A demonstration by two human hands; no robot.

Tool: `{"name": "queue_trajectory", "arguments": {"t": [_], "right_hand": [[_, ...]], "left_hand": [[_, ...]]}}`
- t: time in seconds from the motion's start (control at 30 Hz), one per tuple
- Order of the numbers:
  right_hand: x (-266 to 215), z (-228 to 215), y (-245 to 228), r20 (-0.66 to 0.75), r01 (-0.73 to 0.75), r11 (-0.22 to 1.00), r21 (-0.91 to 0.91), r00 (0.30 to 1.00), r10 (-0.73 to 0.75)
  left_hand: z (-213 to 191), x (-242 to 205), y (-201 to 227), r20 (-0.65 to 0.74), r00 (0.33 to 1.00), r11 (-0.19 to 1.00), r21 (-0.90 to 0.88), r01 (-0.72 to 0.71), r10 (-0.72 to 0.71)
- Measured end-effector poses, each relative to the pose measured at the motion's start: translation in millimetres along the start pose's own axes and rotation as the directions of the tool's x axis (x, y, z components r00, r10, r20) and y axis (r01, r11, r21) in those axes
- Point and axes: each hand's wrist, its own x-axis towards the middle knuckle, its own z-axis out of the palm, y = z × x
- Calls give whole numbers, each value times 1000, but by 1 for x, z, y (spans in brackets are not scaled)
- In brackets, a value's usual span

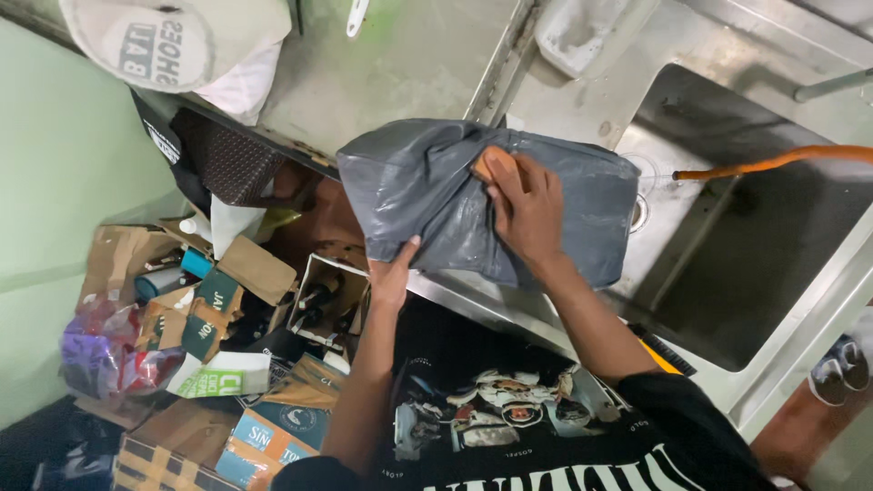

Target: The person cleans a gray bag by applying a cleaning solution and scrubbing it with a brush before rinsing a portion of the bag under a faucet.

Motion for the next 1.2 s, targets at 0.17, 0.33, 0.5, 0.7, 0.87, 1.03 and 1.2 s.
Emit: {"name": "queue_trajectory", "arguments": {"t": [0.17,0.33,0.5,0.7,0.87,1.03,1.2], "right_hand": [[-16,37,-91,98,110,994,-9,989,-109],[-17,25,-65,79,-130,950,-285,984,159],[-57,44,-144,214,16,1000,-12,977,-14],[-51,7,-44,-24,-74,951,-302,997,70],[-93,52,-104,94,-9,992,-129,995,21],[-85,24,-72,-86,-475,865,163,866,492],[-90,56,-148,-112,-6,1000,-19,994,3]], "left_hand": [[-8,29,-56,132,987,858,-492,147,-93],[-17,24,-53,339,922,765,-539,352,-186],[-31,13,2,752,635,409,-531,742,-176],[-39,19,-13,866,498,250,-473,845,-45],[-29,44,-36,877,479,247,-458,854,-33],[-40,24,-23,892,453,287,-433,855,-3],[-33,47,-31,852,518,308,-473,826,-79]]}}
